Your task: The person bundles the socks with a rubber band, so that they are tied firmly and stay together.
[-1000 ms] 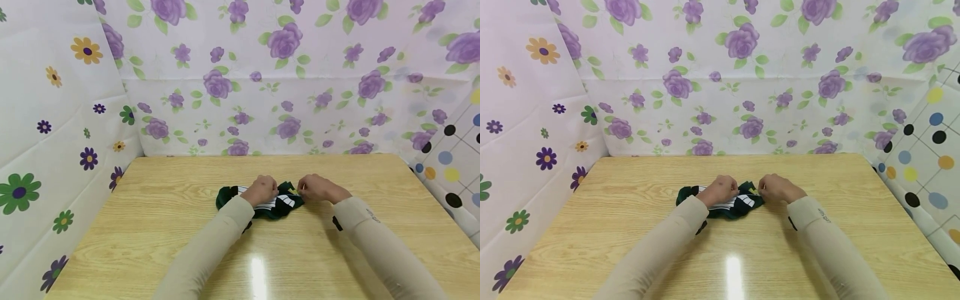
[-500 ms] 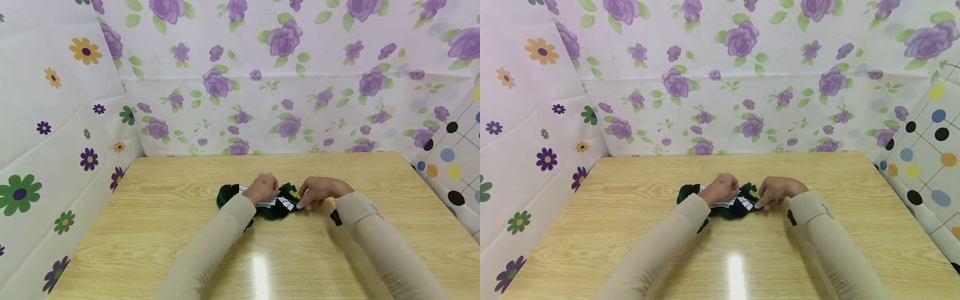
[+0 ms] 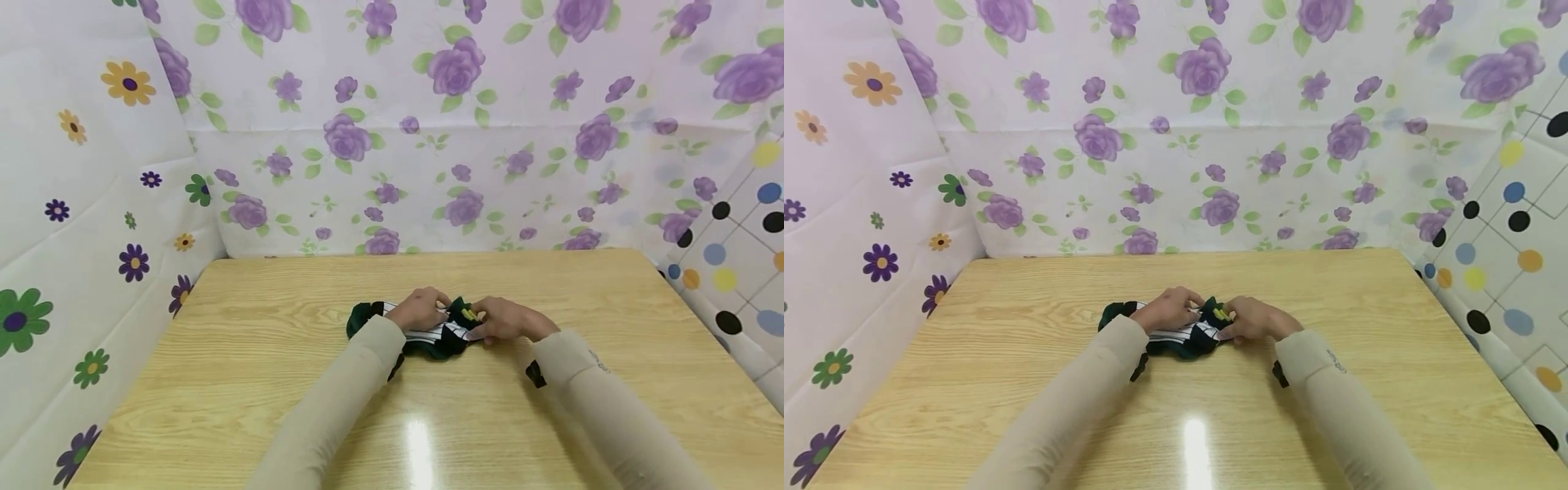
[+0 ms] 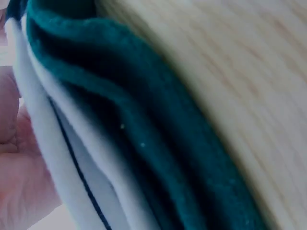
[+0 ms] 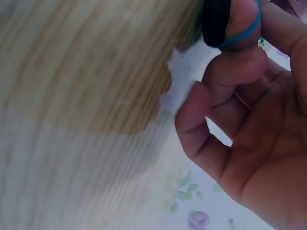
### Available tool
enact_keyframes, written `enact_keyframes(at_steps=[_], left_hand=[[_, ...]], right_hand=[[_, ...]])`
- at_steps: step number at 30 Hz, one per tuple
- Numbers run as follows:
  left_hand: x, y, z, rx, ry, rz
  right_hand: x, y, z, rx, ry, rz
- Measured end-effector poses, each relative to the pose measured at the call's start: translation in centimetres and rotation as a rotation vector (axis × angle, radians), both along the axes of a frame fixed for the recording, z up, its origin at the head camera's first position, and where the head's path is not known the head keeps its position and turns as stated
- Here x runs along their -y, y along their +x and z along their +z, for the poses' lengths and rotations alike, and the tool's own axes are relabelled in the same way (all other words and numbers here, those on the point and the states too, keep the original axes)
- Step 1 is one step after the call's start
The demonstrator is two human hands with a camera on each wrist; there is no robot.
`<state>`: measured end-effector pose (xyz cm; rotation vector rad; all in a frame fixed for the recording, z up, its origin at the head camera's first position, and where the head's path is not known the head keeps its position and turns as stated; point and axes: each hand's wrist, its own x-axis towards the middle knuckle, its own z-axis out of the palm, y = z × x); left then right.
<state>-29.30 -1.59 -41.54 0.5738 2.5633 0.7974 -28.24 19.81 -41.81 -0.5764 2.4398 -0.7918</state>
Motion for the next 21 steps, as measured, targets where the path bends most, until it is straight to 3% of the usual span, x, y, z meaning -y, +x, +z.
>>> enact_keyframes(at_steps=[6, 11, 21], left_hand=[[0.5, 0.1, 0.2, 0.106, 0.098, 0.035], [0.8, -0.1, 0.0, 0.084, 0.116, 0.038], [1.5, 0.2, -0.5, 0.079, 0.205, 0.053]], right_hand=[[0.4, 0.2, -0.3, -0.073, 0.020, -0.019], [1.0, 0.2, -0.2, -0.062, 0.079, -0.073], [2.0, 0.6, -0.2, -0.042, 0.098, -0.159]])
